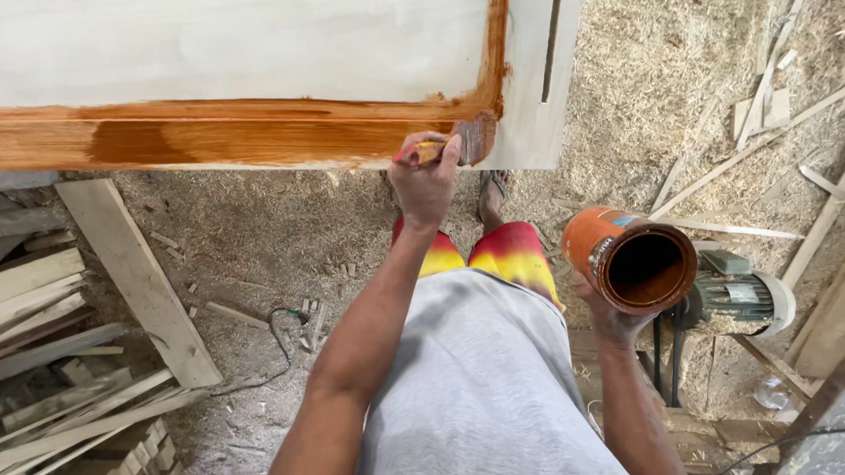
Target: The person stains a wooden panel using a brush, repeatedly dipping the brush into a container of stain and applying it to the wood surface in long strokes.
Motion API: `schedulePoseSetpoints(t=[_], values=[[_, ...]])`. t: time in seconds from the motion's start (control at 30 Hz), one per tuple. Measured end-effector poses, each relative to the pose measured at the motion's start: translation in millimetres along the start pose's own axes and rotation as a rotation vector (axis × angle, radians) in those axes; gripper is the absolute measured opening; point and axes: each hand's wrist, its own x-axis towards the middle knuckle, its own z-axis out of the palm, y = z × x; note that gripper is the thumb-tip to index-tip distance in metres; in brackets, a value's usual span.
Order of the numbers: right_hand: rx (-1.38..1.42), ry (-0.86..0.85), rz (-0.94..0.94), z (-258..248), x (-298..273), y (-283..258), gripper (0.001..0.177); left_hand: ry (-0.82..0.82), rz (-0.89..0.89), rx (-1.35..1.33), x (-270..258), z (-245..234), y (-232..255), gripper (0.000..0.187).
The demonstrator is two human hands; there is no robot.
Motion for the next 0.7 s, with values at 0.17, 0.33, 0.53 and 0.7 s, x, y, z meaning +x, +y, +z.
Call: schedulePoseSetpoints(t=[0.17, 0.33, 0.53, 0.7], values=[[0.085, -0.031, -0.020, -7, 12, 2, 0.117, -0.027, 0.063, 0.081, -5, 3, -2, 0.011], [0.031, -0.017, -0.030, -1, 25, 1, 0.111, 0.013, 0.122, 0.138, 0, 11, -2, 0.013], [0.222, -0.020, 0.084, 0, 22, -2, 0.110, 0.038, 0.104, 0.083, 0, 8, -1, 0.015], [-0.001, -0.045, -0.029, -9, 15, 2, 0.115, 0.029, 0.098, 0.183, -4, 8, -4, 0.016]])
